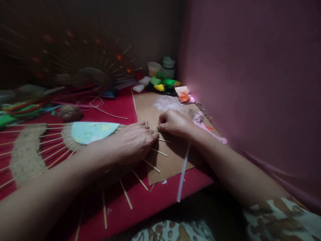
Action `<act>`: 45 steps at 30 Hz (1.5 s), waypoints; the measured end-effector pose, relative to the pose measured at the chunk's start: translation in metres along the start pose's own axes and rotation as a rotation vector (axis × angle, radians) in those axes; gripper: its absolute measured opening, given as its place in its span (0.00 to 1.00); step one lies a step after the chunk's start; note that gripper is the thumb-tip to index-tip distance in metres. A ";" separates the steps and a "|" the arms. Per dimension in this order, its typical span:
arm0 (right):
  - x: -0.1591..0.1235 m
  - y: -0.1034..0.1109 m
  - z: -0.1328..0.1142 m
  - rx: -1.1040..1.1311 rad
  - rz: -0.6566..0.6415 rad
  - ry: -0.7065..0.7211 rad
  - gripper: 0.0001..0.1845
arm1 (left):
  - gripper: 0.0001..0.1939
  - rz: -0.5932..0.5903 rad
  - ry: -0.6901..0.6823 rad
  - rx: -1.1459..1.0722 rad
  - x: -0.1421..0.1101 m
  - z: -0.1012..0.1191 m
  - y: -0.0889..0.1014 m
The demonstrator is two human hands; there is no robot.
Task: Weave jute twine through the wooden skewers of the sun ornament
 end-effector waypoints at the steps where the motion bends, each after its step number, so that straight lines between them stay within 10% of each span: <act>1: 0.000 0.000 0.000 -0.003 -0.002 -0.001 0.05 | 0.10 0.000 0.004 -0.006 0.000 0.000 0.001; 45: -0.001 0.000 0.008 0.032 0.098 -0.036 0.12 | 0.09 0.005 -0.060 0.219 0.005 0.008 0.015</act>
Point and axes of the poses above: each hand's wrist, its own x-axis towards the middle knuckle, its own y-axis out of the back of the hand, z = x × y, the point moved 6 cm from there along x, towards the middle knuckle, and after that the axes turned 11 degrees about -x, right-handed, at the moved point
